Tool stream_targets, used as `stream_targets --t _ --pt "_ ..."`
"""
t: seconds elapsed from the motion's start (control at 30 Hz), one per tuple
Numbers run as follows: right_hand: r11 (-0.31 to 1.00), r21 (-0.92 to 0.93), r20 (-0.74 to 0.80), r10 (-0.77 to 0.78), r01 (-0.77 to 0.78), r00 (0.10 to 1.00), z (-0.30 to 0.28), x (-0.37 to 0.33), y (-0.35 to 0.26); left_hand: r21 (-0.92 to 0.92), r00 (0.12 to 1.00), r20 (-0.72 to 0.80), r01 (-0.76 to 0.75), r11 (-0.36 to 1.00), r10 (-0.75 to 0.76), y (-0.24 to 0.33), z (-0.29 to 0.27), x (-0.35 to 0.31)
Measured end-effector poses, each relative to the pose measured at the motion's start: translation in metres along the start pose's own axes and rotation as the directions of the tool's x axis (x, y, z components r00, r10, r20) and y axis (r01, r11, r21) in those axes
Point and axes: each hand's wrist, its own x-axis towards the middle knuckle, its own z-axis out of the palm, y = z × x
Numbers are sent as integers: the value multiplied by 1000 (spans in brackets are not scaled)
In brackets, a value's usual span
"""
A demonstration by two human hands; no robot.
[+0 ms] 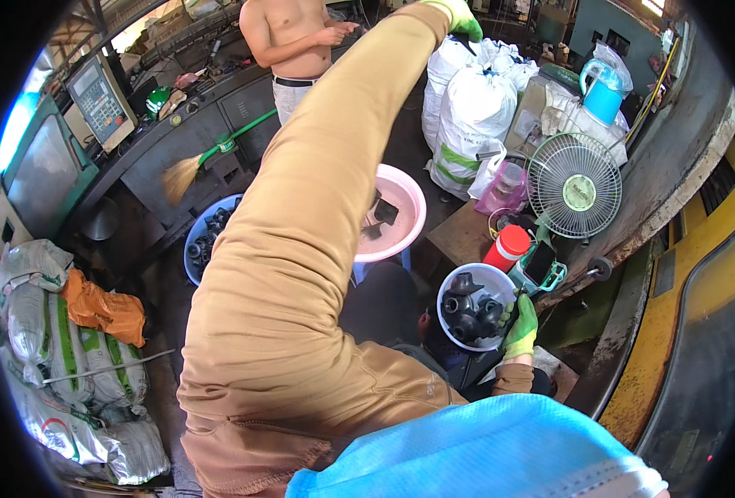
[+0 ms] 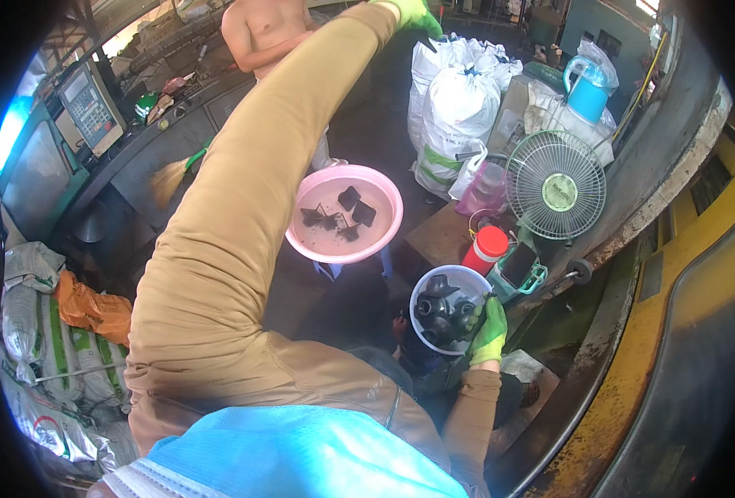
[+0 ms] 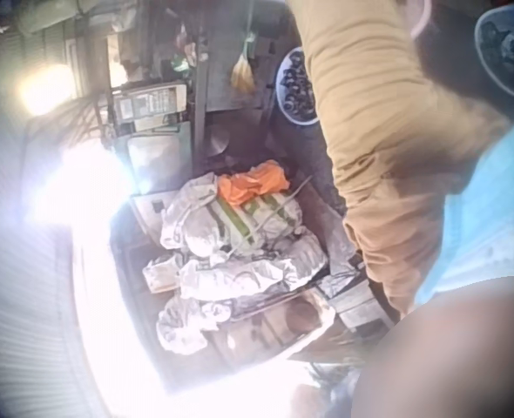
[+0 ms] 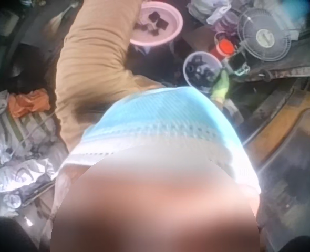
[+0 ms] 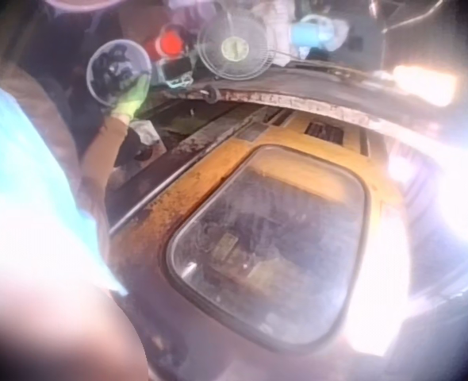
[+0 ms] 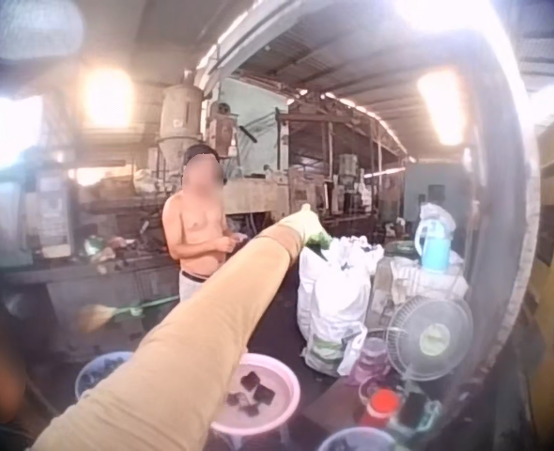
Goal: The person repeatedly picks up black plastic parts from a pink basin, rubs them against a grinding wheel, and places them into a white bucket. The person handles the parts one at a time and repeats the cycle continuously.
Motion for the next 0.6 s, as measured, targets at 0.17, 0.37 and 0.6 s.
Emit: stream_targets --t 0.17,0.37,0.6 --pt "999 42 29 -8 7 1000 1 2 -1 -424 897 -230 -441 791 377 33 59 -84" --pt "998 64 12 -18 17 1000 0 2 5 -982 947 -134 -87 -168 292 116 207 -260" --pt "999 38 -33 10 -9 999 -1 -5 6 -603 731 578 682 -415 362 171 334 -387"
